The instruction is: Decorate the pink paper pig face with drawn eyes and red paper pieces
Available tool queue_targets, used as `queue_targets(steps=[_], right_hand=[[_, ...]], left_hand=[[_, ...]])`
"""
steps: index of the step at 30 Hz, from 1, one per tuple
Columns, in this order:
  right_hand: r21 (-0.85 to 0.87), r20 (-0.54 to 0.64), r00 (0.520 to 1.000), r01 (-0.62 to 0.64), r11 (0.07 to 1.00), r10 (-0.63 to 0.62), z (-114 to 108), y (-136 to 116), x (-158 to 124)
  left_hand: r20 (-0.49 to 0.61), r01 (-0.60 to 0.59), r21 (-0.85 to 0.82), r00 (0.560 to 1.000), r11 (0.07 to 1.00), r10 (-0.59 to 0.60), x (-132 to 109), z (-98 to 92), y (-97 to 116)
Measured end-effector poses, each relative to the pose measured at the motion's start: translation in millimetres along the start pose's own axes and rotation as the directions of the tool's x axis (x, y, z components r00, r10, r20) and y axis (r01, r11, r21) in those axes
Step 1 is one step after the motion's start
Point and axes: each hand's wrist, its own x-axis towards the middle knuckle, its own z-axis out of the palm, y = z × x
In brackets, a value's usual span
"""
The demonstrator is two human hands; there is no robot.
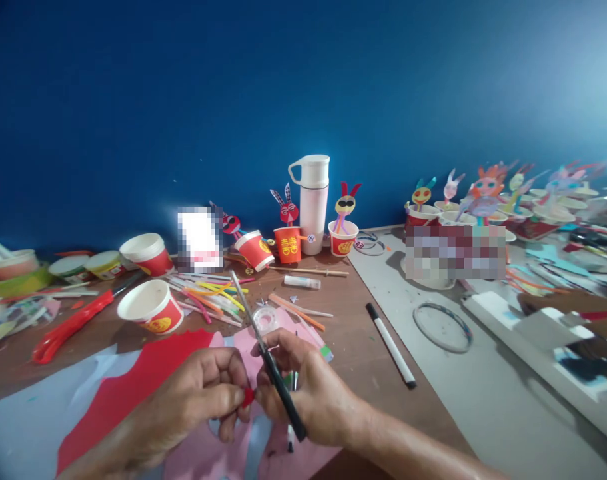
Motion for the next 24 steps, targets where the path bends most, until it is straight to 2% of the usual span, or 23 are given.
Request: queue_targets(steps=[7, 12, 15, 18, 20, 24], right_hand=[[0.013, -0.078, 0.997, -0.013, 1.0, 0.014, -4.3, -1.0, -0.5], [-0.009, -0.087, 0.996, 0.002, 1.0, -0.003, -5.9, 3.9, 0.8], [-0.039, -0.033, 0.999, 0.031, 0.999, -0.032, -9.7, 7.9, -1.1], [-0.143, 0.08, 0.994, 0.079, 0.987, -0.068, -14.4, 12.3, -3.9], [-0.228, 0.14, 0.989, 0.084, 0.97, -0.053, -16.7, 16.2, -5.3], [-0.327, 0.184, 0.983, 0.076, 0.942, -0.015, -18.5, 23.6, -7.3]], left_hand=[[0.083, 0.019, -0.017, 0.996, 1.0, -0.018, 3.3, -3.7, -1.5], [-0.021, 0.008, 0.119, 1.0, 0.993, -0.005, 4.5, 1.5, -1.2], [-0.071, -0.022, 0.093, 0.997, 0.995, 0.029, 4.2, 1.6, -1.4], [-0.119, -0.069, 0.023, 0.99, 0.997, 0.071, 2.9, -3.9, 1.0], [-0.152, -0.104, -0.031, 0.983, 0.994, 0.098, 0.9, -8.9, 4.7], [-0.181, -0.176, -0.058, 0.97, 0.983, 0.163, -3.9, -16.6, 12.5]])
